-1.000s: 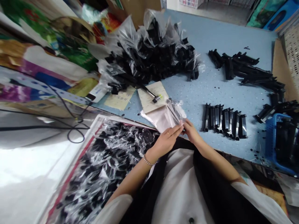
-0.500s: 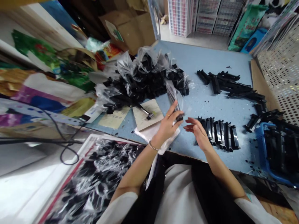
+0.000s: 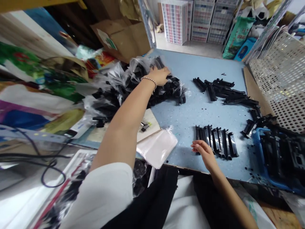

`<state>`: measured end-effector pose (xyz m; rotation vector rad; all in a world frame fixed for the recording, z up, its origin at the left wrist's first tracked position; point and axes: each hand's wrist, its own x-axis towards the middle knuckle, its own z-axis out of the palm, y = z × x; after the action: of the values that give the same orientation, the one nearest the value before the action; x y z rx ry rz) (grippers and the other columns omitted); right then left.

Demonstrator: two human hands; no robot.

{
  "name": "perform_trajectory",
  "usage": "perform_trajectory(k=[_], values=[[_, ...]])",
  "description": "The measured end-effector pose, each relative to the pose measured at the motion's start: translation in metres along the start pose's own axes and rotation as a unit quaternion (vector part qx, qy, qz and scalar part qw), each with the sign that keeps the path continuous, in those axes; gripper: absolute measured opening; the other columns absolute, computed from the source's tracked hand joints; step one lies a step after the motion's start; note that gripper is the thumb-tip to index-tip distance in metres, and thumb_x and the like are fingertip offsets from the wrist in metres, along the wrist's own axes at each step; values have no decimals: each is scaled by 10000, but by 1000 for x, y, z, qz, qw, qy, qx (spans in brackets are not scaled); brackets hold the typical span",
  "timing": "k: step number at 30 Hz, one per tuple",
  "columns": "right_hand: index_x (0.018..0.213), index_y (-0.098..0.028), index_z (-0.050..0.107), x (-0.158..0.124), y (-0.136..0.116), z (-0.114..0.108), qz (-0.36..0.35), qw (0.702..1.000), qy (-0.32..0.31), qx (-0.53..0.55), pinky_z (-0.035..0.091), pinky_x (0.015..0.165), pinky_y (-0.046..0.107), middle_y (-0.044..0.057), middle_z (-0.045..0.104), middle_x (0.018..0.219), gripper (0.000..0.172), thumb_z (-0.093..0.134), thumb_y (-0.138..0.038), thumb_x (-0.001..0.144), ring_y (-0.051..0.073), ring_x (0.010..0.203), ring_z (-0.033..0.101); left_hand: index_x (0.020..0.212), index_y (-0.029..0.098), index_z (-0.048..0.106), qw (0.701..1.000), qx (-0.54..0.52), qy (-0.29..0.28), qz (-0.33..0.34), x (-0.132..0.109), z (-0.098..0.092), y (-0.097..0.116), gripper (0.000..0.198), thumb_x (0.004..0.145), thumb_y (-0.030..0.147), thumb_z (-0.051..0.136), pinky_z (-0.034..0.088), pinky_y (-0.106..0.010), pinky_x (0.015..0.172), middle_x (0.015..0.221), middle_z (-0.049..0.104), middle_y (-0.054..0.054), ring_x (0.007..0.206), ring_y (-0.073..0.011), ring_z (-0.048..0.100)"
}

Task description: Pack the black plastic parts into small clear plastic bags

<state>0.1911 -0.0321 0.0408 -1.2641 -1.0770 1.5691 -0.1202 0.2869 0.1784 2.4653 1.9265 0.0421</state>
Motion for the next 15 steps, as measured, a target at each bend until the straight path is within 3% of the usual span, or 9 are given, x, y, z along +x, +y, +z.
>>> perform_trajectory(k=[3,7,12,15], values=[[984,-219,718,0,1,-5,1,1000,8,7,522,799,346,50,751,916,358,724,-539,825,173,788,665,1517,168,499,1000,10,-23,-13,6,8,10,654,922,431,561,81,-792,1151,1651,339,-152,1517,-548,115],[975,-216,718,-2,1,-9,2,1000,16,12,527,779,344,47,747,896,357,724,-539,821,171,771,661,1491,200,541,1000,26,-3,-3,11,17,21,680,884,499,609,-128,-793,1124,1641,361,-140,1536,-531,-103],[991,-207,716,-6,1,-13,2,1000,25,10,541,781,347,51,746,906,351,718,-519,831,166,769,659,1451,267,578,999,-15,45,15,5,20,28,679,824,506,687,-130,-781,1146,1660,330,-93,1551,-492,-124],[1017,-208,706,-4,-1,-26,-5,999,36,-7,558,750,348,55,742,927,356,699,-518,842,165,751,659,1445,278,569,992,-57,105,50,-18,15,38,680,809,464,722,-67,-775,1177,1652,339,-91,1569,-458,-64]])
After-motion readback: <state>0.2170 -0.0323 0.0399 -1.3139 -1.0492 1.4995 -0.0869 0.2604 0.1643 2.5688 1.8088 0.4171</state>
